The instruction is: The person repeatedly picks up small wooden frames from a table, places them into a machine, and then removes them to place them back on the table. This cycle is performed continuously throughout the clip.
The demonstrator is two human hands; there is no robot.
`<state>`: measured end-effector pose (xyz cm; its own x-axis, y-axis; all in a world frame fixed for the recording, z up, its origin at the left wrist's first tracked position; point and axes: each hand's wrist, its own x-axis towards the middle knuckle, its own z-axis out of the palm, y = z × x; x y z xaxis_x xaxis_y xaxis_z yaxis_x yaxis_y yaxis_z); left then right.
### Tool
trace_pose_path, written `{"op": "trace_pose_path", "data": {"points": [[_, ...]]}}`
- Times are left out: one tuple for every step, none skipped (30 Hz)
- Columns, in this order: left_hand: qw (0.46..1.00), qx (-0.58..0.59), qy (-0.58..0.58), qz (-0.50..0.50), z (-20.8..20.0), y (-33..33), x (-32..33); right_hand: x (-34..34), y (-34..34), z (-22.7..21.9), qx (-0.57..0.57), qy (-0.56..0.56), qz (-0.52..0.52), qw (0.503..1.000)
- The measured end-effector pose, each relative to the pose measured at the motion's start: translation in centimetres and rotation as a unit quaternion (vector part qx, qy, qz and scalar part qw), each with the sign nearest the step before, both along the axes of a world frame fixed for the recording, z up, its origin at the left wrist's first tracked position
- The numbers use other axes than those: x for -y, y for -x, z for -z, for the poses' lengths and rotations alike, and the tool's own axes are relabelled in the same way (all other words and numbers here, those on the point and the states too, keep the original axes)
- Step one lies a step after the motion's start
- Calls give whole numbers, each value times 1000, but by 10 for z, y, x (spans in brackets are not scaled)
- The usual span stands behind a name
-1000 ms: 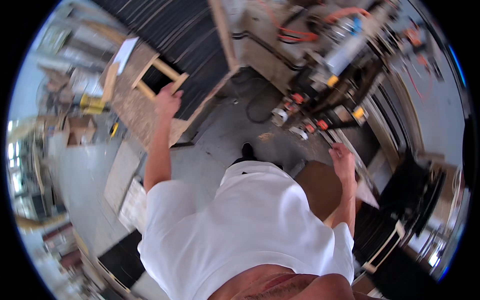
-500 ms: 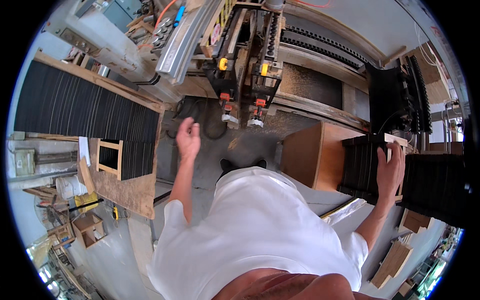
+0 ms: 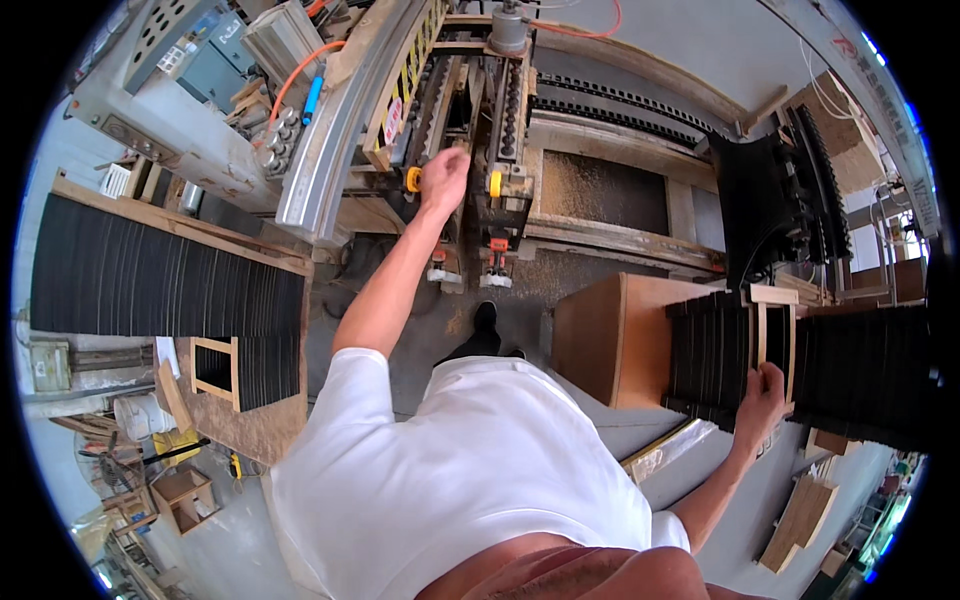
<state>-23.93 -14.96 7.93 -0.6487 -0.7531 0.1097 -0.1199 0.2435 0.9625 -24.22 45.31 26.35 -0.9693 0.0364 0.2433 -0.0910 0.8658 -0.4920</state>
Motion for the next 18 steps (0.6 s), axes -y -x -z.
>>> {"op": "trace_pose_path", "data": {"points": [[1000,19,-17,-5,-4,23,15,2,1,1,-15,10,6,1000],[997,-5,-82,-4,-7,46,27,11,0,-8,-21,9,40,999],[989,-29,-147,-4,-11,67,40,9,2,-8,-32,14,43,998],[976,-54,-212,-3,-14,89,53,17,1,-14,-48,39,45,997],[967,-49,-251,-7,-16,109,69,28,0,-20,-64,65,47,995],[956,-45,-290,-11,-19,128,84,38,0,-25,-66,60,42,995],[943,-40,-330,-14,-20,149,98,47,0,-29,-67,54,38,996],[937,-45,-347,-19,-20,167,112,59,1,-34,-69,47,35,996],[930,-52,-362,-26,-18,183,127,75,3,-37,-79,46,4,996],[924,-59,-377,-32,-17,198,143,93,4,-41,-89,45,-27,995],[919,-75,-386,-30,-7,214,158,111,5,-42,-98,42,-57,993],[918,-83,-385,-42,-3,238,160,130,2,-46,-89,52,-63,993],[918,-92,-381,-60,-1,253,166,153,2,-52,-75,49,-58,994],[905,-103,-409,-55,-2,265,176,167,6,-51,-67,50,-82,993],[893,-121,-426,-76,-1,274,185,181,11,-50,-58,51,-107,991],[884,-126,-440,-97,-1,282,190,195,16,-50,-53,34,-136,989],[874,-132,-452,-119,0,287,196,213,23,-48,-37,72,-154,985],[866,-146,-455,-149,1,291,198,224,30,-44,-27,67,-172,982]]}}
